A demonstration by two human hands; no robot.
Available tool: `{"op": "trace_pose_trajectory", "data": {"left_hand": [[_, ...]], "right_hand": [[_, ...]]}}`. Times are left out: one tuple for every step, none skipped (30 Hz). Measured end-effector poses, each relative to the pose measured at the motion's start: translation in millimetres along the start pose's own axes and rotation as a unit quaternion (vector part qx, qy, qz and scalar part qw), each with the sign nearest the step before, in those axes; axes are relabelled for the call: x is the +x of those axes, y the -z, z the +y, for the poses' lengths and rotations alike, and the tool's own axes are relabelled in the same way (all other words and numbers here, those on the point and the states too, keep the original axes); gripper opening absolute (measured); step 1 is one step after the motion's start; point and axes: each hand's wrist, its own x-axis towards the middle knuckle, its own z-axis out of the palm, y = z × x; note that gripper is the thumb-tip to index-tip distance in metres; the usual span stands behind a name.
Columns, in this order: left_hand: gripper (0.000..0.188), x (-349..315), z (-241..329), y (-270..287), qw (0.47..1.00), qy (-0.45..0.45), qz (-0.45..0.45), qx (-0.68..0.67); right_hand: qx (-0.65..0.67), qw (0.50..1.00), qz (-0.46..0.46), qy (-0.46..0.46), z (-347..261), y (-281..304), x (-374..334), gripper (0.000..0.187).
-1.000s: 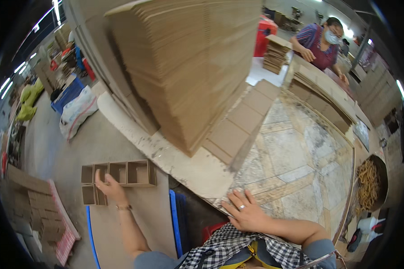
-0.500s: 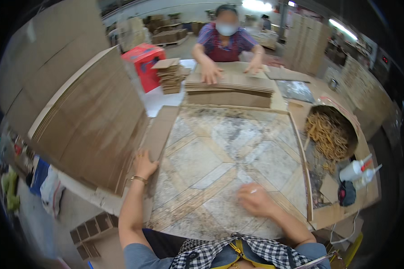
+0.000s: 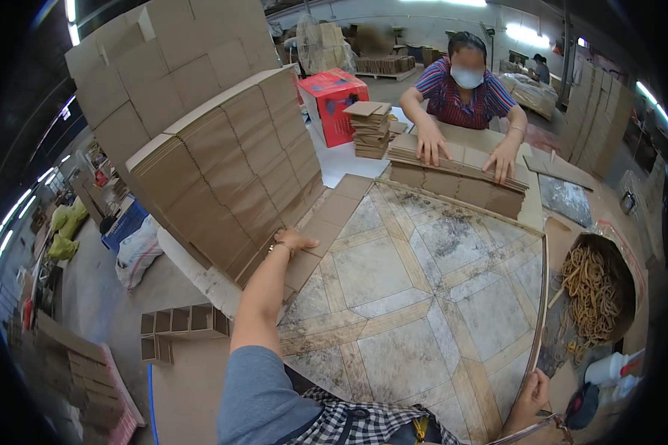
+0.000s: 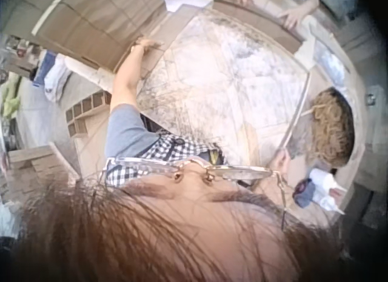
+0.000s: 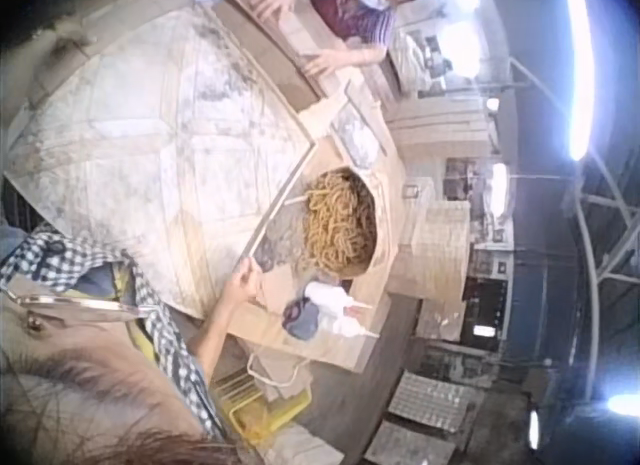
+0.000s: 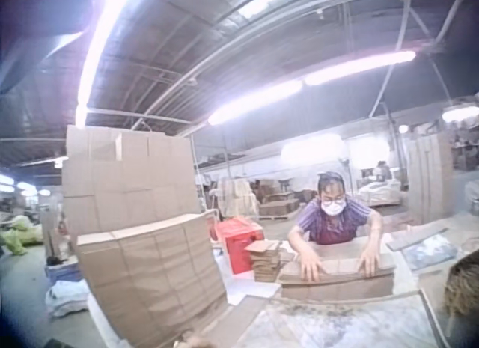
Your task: The recorder applies glue to a cardboard sheet, folds it into a small box shape, secures it with a rubber band, and places the finished units into a larger storage container.
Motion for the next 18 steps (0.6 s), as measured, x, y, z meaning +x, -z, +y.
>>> {"op": "trace_pose_trajectory", "data": {"left_hand": [[0.103, 7.8, -4.6, -2.4, 0.999, 0.000, -0.025, -0.021], [0.101, 11.1, -8.7, -3.0, 0.998, 0.001, -0.050, -0.041], [0.098, 8.0, -7.9, -1.4, 0.992, -0.022, -0.083, -0.096], [0.095, -0.2, -4.9, 1.6, 0.981, -0.047, -0.117, -0.149], [0.092, -8.7, -0.9, 8.3, 0.966, -0.073, -0.149, -0.200], [0.086, -17.3, 5.1, 16.1, 0.957, -0.056, -0.166, -0.229], [0.080, -30.1, 7.4, 25.5, 0.948, -0.034, -0.182, -0.258], [0.074, -39.2, 11.1, 31.7, 0.937, -0.014, -0.200, -0.286], [0.070, -45.8, 14.6, 36.9, 0.931, -0.005, -0.187, -0.314], [0.065, -52.7, 15.3, 42.8, 0.924, 0.006, -0.173, -0.342], [0.060, -55.5, 15.6, 43.5, 0.915, 0.017, -0.162, -0.369], [0.056, -53.6, 15.7, 42.0, 0.932, -0.009, -0.096, -0.349], [0.052, -50.2, 14.1, 37.5, 0.944, -0.032, -0.032, -0.326], [0.047, -53.0, 18.3, 36.8, 0.951, -0.058, 0.030, -0.303], [0.047, -55.2, 20.6, 43.3, 0.969, -0.095, 0.027, -0.227], [0.047, -71.4, 32.7, 63.6, 0.980, -0.131, 0.021, -0.151], [0.046, -87.0, 39.1, 80.7, 0.983, -0.167, 0.019, -0.074], [0.046, -94.4, 39.1, 86.1, 0.976, -0.211, 0.030, -0.041]], "right_hand": [[-0.032, 0.997, -0.034, 0.068, -15.9, -8.6, 2.7, 0.011], [-0.065, 0.986, -0.069, 0.135, -33.4, -17.4, 6.9, 0.009], [-0.098, 0.970, -0.099, 0.200, -49.5, -25.3, 11.0, 0.008], [-0.110, 0.956, -0.119, 0.245, -63.1, -32.3, 13.6, 0.007], [-0.106, 0.952, -0.134, 0.254, -72.7, -39.8, 14.6, 0.006], [-0.103, 0.948, -0.148, 0.262, -81.0, -46.9, 15.3, 0.007], [-0.097, 0.943, -0.167, 0.272, -87.8, -53.1, 17.6, 0.008], [-0.092, 0.939, -0.187, 0.272, -92.8, -58.5, 20.4, 0.009], [-0.087, 0.936, -0.208, 0.271, -96.8, -64.4, 23.2, 0.010], [-0.079, 0.931, -0.230, 0.271, -101.1, -71.5, 25.6, 0.011], [-0.076, 0.921, -0.239, 0.298, -105.2, -79.4, 28.3, 0.011], [-0.071, 0.910, -0.247, 0.325, -109.6, -88.5, 31.8, 0.012], [-0.069, 0.898, -0.258, 0.351, -115.8, -95.9, 35.0, 0.012], [-0.072, 0.889, -0.269, 0.363, -123.9, -101.4, 37.9, 0.013], [-0.074, 0.881, -0.280, 0.374, -133.6, -107.7, 40.0, 0.014], [-0.078, 0.872, -0.293, 0.384, -140.6, -114.6, 42.1, 0.015], [-0.078, 0.865, -0.304, 0.391, -146.4, -120.9, 43.0, 0.015], [-0.081, 0.858, -0.312, 0.399, -151.9, -126.3, 42.9, 0.016]]}}
